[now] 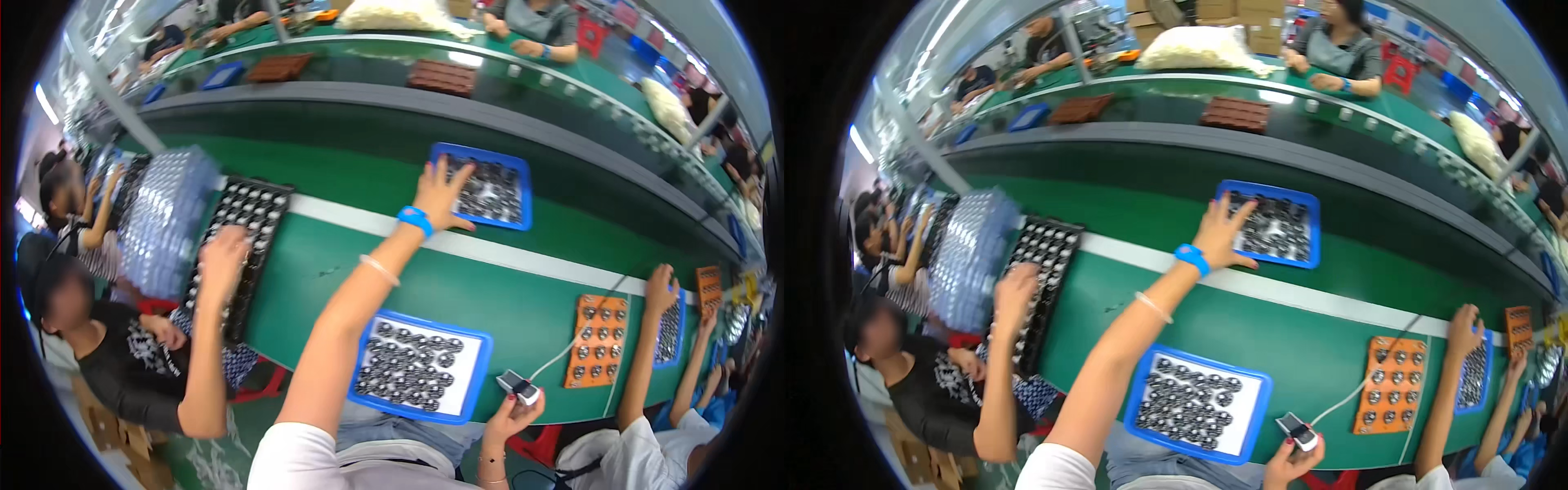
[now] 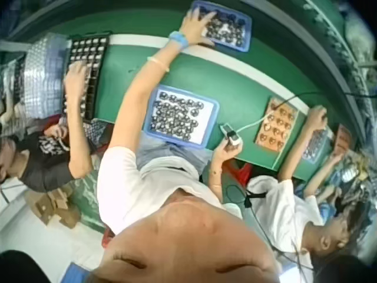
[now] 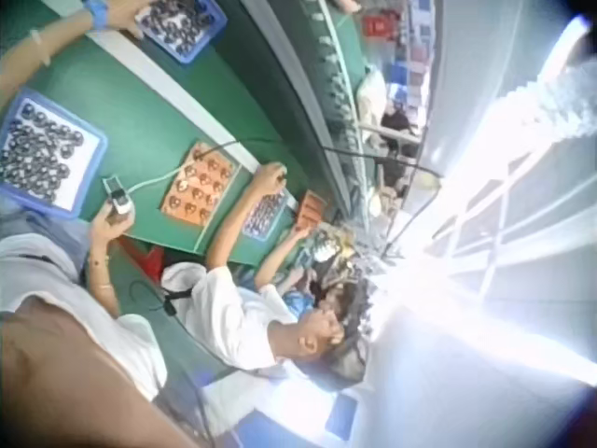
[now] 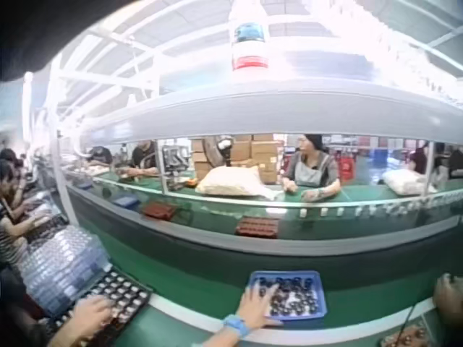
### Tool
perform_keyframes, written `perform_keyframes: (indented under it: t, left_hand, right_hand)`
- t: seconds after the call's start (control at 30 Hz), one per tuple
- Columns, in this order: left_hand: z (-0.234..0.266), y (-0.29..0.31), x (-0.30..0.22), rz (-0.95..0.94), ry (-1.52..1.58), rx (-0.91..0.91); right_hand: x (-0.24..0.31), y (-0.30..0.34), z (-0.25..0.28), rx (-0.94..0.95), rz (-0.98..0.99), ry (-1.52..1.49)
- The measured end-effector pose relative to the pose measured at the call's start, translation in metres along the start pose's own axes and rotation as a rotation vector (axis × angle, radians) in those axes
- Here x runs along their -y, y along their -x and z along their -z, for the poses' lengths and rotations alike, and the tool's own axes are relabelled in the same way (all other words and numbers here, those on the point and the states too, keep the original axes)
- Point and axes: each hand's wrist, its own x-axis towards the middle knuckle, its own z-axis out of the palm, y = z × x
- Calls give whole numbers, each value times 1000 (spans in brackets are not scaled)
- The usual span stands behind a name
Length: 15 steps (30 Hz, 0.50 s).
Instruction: Inspecting small electronic components with a handheld testing tool and moving them from a tray to a board.
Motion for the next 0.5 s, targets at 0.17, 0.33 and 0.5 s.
perform_keyframes:
  t: [0.17,0.33,0.5]
  left_hand:
    - [-18,-22,12,40,37,-120]
    - [20,14,-21,-26,98,-116]
    - [58,109,-40,-190,273,-72]
  right_hand:
    - [8,-7,-8,-5,64,-68]
    - [12,-27,2,-29,20,-136]
    - [34,-73,-22,482,289,-9]
